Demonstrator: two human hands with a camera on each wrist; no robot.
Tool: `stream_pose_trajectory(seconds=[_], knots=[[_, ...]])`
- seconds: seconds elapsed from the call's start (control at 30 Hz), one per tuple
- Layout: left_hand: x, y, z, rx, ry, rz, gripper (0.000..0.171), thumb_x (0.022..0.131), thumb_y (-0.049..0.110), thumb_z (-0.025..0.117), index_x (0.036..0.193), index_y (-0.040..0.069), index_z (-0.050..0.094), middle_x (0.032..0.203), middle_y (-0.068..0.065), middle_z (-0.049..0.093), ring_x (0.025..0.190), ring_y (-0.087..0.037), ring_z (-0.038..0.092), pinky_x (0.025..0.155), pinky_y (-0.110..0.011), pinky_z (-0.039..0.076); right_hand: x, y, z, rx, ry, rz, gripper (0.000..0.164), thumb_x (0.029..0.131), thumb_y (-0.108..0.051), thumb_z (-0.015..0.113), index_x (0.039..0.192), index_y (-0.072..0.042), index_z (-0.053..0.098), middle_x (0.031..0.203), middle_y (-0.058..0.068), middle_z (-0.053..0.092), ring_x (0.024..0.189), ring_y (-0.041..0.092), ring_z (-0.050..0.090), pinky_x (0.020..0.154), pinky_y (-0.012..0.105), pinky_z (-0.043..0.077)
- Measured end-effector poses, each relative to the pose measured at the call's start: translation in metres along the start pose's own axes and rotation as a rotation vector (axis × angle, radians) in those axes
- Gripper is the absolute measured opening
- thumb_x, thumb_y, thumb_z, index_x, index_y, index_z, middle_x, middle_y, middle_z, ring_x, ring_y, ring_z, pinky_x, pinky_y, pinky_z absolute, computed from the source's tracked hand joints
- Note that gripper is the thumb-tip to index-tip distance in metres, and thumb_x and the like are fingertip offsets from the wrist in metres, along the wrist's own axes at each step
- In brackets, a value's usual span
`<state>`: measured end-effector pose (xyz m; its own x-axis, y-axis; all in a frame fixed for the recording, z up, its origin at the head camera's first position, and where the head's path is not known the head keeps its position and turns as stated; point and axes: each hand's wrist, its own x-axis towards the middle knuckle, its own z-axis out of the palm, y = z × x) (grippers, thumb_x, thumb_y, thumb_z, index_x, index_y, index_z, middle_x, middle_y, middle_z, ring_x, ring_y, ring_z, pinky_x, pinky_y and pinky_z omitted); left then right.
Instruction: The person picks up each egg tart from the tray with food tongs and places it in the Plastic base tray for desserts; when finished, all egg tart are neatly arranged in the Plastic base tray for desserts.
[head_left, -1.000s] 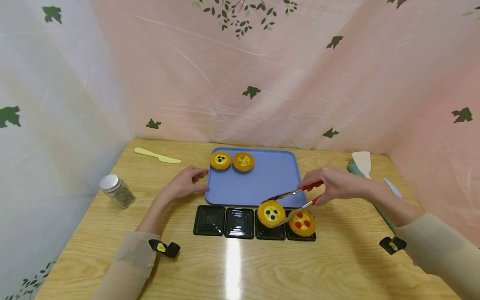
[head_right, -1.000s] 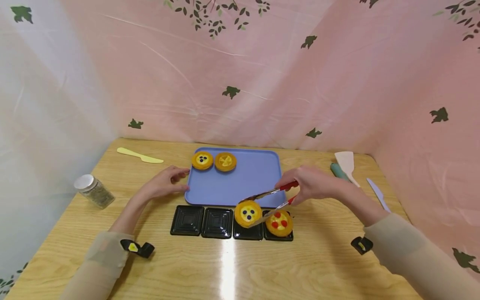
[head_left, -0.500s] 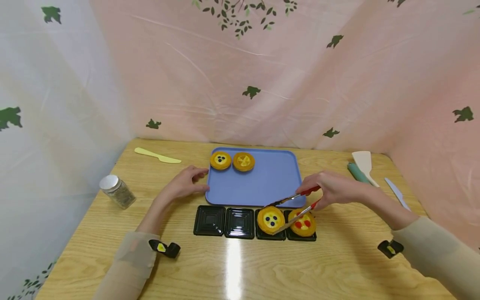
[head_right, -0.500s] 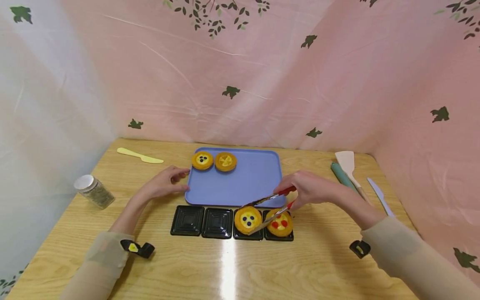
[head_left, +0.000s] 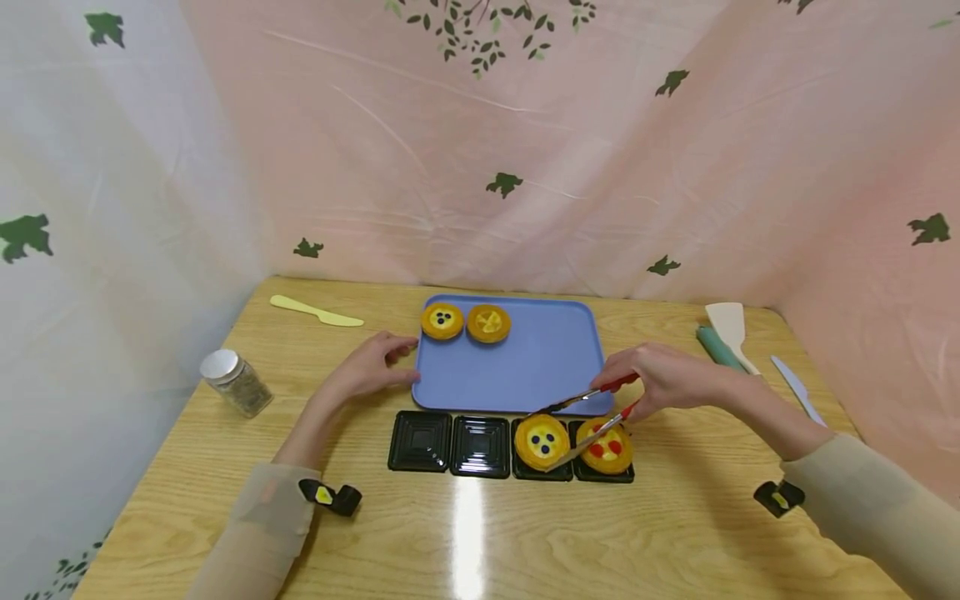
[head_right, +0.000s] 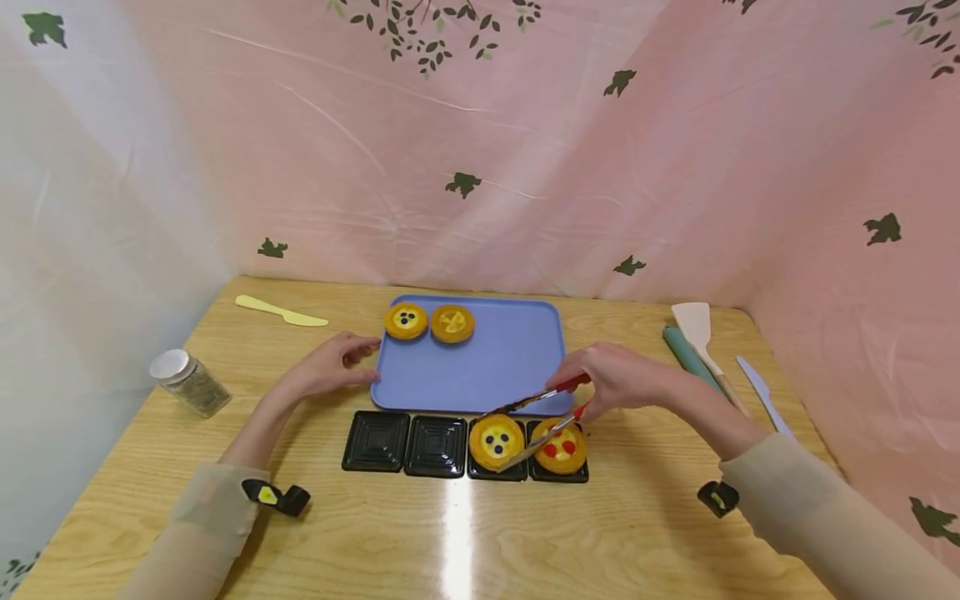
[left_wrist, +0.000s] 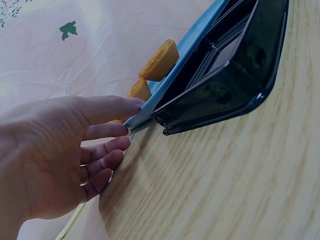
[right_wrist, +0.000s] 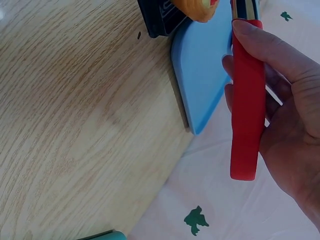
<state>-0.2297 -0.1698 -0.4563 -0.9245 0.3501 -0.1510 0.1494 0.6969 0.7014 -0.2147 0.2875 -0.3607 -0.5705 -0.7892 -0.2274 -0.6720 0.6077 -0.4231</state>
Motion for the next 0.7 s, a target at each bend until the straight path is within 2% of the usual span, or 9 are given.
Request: stream_pose_trajectory(seconds=[0.7], knots=[[-0.0002, -0.0017, 0.0010, 0.011, 0.005, 0.011, 0.072, 0.090, 0.030, 0.078, 0.151, 0.005, 0.050, 0.135, -0.020, 0.058, 0.122, -0.034, 0.056, 0.108, -0.051, 0.048, 0.0002, 0.0016, 0.0003, -0.022, 0.005, -0.026, 0.054, 0.075, -0.018, 0.092, 0.126, -0.020, 0.074, 0.121, -0.004, 0.075, 0.107, 0.017, 0.071, 0.088, 0.037, 0.061]])
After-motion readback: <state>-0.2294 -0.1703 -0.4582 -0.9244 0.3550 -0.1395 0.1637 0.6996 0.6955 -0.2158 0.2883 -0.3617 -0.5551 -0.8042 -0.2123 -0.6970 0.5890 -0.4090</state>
